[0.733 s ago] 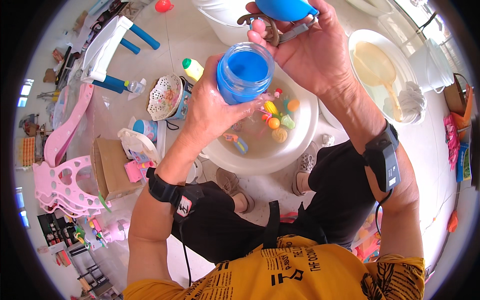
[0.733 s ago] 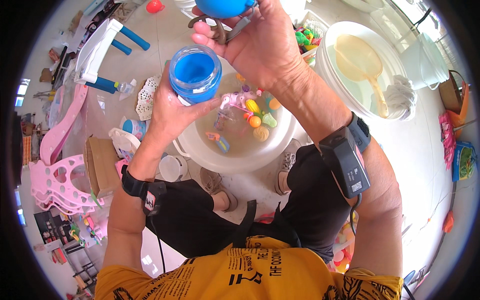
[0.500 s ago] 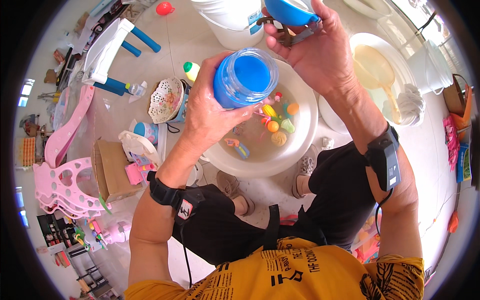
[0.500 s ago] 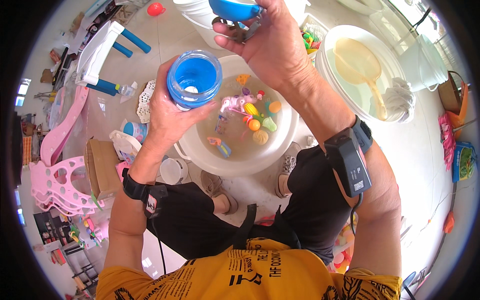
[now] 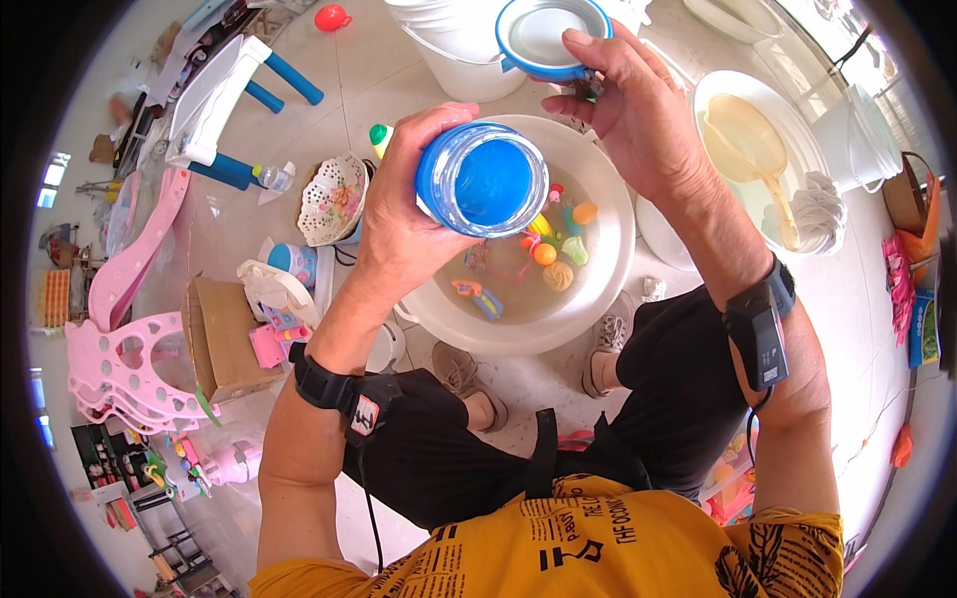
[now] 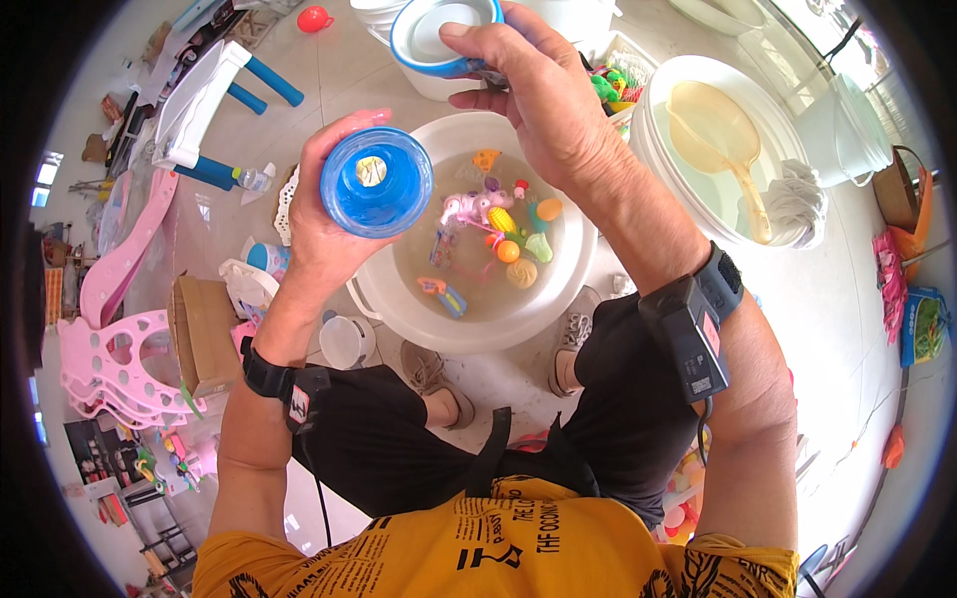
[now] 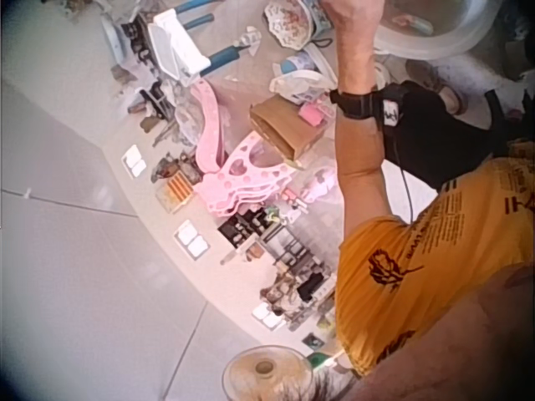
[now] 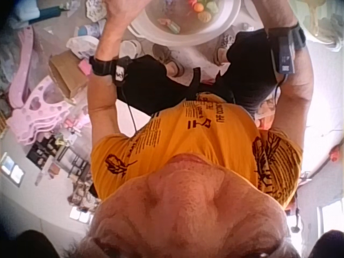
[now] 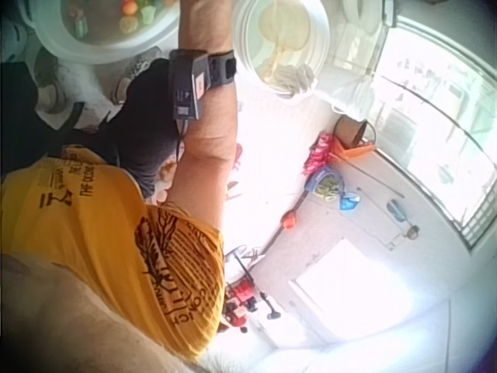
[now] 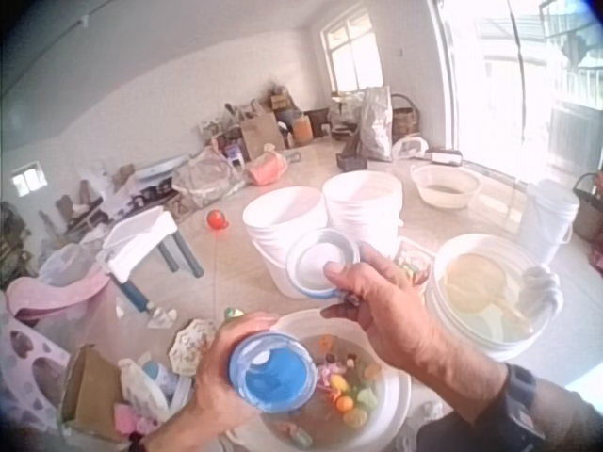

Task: The person removes a white insert from a blue plastic lid, then inserts a small metal piece into the lid. They then attach the lid to a clear plastic bottle and tighten it.

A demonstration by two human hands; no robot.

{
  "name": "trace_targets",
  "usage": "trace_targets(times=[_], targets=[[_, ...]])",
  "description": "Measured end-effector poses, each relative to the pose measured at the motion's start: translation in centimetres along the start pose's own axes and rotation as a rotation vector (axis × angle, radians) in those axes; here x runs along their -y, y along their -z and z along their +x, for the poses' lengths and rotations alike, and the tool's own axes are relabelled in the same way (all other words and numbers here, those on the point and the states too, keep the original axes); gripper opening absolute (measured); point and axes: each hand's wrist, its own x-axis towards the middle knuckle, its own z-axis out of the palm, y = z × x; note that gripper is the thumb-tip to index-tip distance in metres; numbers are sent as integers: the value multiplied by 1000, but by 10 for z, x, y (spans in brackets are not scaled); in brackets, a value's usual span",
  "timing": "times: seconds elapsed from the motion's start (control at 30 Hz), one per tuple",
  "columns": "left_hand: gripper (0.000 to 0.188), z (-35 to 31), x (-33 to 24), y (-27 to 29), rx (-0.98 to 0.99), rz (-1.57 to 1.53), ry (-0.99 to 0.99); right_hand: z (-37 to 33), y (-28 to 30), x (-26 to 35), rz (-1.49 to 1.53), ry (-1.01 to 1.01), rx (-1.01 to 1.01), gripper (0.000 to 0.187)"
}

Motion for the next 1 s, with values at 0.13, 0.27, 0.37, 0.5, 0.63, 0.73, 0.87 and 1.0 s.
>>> trace_targets(times=[0.13,0.27,0.37,0.5,0.63,0.73,0.87,1.0], targets=[[90,-1,2,3,6,-23,-67,-3,-7,-1,14,3,3,46],[90,1,2,5,-1,5,-85,-4,-11,1,-57,-10,28,47],[90,1,2,5,-10,19,-81,-4,-13,4,-43,-25,64,48],[87,-4,-3,7,-29,42,55,-7,-14,8,-92,-30,111,51],[84,-4,-4,8,-53,-95,214,-8,-13,10,-34,-70,146,55],[84,-3,-4,10,-61,-61,235,-8,-11,8,-16,-113,138,59],[81,-1,-6,13,-57,-57,213,-8,-12,3,-122,31,161,63],[80,-1,-7,15,-38,-14,245,-7,-14,2,-350,226,141,71]])
